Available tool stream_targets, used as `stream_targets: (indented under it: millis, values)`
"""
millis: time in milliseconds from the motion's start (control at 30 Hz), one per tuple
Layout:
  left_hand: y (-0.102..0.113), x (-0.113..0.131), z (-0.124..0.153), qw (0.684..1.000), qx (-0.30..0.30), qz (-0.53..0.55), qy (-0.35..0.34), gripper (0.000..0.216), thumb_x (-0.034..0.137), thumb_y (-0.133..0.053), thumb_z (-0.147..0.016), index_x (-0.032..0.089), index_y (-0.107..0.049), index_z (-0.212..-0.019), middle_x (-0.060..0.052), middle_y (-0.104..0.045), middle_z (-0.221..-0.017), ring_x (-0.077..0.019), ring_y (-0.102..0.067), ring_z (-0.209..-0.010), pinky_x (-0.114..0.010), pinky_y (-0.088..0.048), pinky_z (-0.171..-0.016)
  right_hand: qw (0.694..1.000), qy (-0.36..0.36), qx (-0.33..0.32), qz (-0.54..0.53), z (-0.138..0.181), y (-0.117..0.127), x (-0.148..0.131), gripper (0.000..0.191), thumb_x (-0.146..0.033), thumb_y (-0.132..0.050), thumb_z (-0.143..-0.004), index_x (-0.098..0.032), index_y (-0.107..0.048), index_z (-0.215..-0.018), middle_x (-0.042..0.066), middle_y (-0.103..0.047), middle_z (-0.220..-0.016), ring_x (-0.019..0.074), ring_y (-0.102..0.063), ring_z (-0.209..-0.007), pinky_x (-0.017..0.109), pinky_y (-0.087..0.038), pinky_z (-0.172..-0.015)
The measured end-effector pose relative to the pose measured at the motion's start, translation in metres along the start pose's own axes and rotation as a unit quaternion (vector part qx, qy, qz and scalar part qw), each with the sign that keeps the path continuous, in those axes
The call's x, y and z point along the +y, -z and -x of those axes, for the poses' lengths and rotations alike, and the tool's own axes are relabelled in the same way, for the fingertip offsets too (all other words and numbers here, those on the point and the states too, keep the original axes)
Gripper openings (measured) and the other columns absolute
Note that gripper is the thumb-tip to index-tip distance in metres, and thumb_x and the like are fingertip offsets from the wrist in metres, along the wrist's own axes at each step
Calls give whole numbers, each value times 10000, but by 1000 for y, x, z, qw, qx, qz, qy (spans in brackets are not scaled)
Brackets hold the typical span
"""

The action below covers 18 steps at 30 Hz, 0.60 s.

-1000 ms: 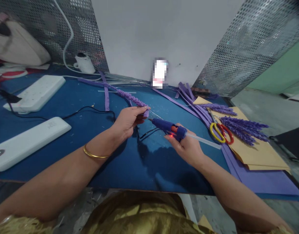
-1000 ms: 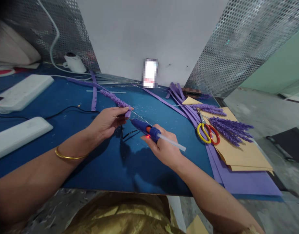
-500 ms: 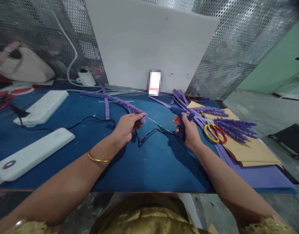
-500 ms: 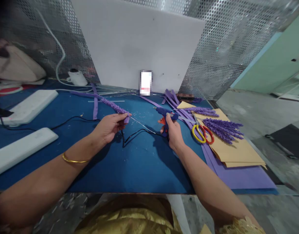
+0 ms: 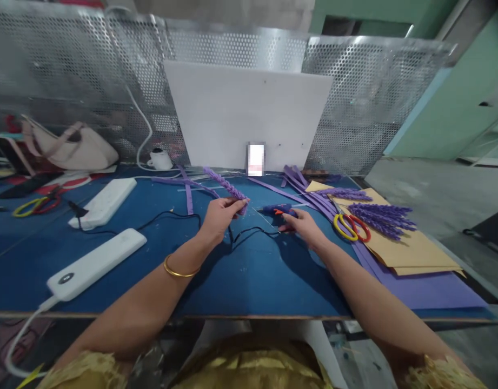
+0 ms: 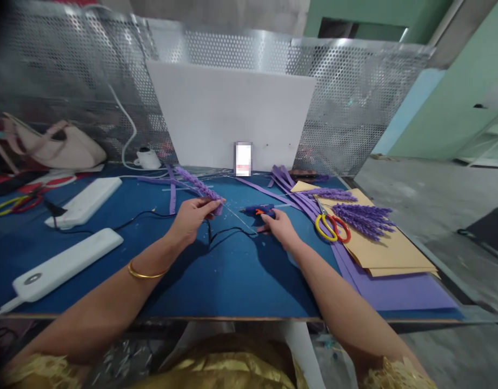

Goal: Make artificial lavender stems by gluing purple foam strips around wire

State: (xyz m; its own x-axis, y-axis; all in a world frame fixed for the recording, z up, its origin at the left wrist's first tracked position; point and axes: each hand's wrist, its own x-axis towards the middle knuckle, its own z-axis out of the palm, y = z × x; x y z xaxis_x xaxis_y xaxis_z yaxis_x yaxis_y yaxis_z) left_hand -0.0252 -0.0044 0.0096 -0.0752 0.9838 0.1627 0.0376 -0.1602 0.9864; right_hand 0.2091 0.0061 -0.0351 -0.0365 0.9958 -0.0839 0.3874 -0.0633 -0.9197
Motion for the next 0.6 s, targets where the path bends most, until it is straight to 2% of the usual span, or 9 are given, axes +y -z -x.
stream_targets:
  millis: [67, 133, 233, 300, 367, 467, 533, 600]
  values:
    - [-1, 4, 1, 1000, -7, 0, -6, 335, 456, -811, -663, 171, -805, -840, -68, -743, -796, -151, -563, -716, -253, -417, -615, 995, 22, 15, 100, 1, 1, -1, 300, -390, -563, -918, -157, -618, -1098, 108, -743, -911, 202, -696, -724, 295, -490, -664]
    - [-4, 10, 1, 1000, -21, 4, -6, 338, 458, -812, -665, 179, -808, -854, -74, -750, -820, -159, -575, -734, -256, -422, -622, 980, 40, 35, 191, 3, 4, -1, 323, -413, -627, -881, -159, -641, -1081, 131, -736, -954, 252, -691, -851, 319, -465, -719]
    - [-7, 24, 3, 999, -51, 6, -10, 331, 464, -809, -673, 191, -811, -860, -76, -751, -831, -165, -579, -736, -264, -422, -630, 955, 58, 59, 285, 4, 10, 0, 382, -389, -724, -810, -161, -667, -1112, 164, -722, -1019, 314, -661, -992, 352, -440, -783]
    - [-10, 35, 5, 997, -72, 8, -14, 309, 454, -810, -678, 199, -812, -854, -70, -747, -819, -163, -576, -732, -265, -418, -636, 941, 66, 75, 324, 5, 15, -2, 376, -411, -739, -797, -164, -700, -1078, 169, -711, -1037, 317, -654, -1005, 352, -436, -793]
    - [-13, 45, 7, 996, -91, 11, -19, 286, 443, -807, -686, 205, -813, -846, -65, -742, -808, -164, -578, -733, -267, -415, -642, 926, 96, 116, 346, 6, 20, -9, 327, -438, -679, -846, -172, -729, -1030, 155, -699, -1043, 281, -655, -979, 329, -438, -781]
    - [-16, 50, 11, 992, -124, 11, -27, 270, 440, -789, -708, 205, -811, -841, -54, -728, -778, -160, -569, -706, -275, -418, -651, 930, 214, 155, 257, 11, 21, -29, 323, -400, -555, -916, -186, -740, -1070, 96, -697, -990, 204, -637, -872, 294, -441, -741]
    - [-18, 46, 12, 987, -155, 16, -27, 267, 433, -784, -715, 197, -808, -836, -42, -708, -738, -149, -552, -673, -278, -417, -655, 956, 263, 87, 94, 16, 15, -47, 354, -407, -541, -902, -178, -746, -1078, 61, -698, -901, 172, -600, -781, 277, -435, -680]
    - [-18, 37, 12, 983, -180, 34, -12, 270, 427, -799, -699, 188, -799, -823, -31, -688, -708, -138, -540, -649, -277, -414, -655, 974, 222, -25, -40, 21, 6, -65, 388, -447, -564, -879, -195, -741, -1115, 15, -661, -766, 136, -530, -653, 248, -384, -576]
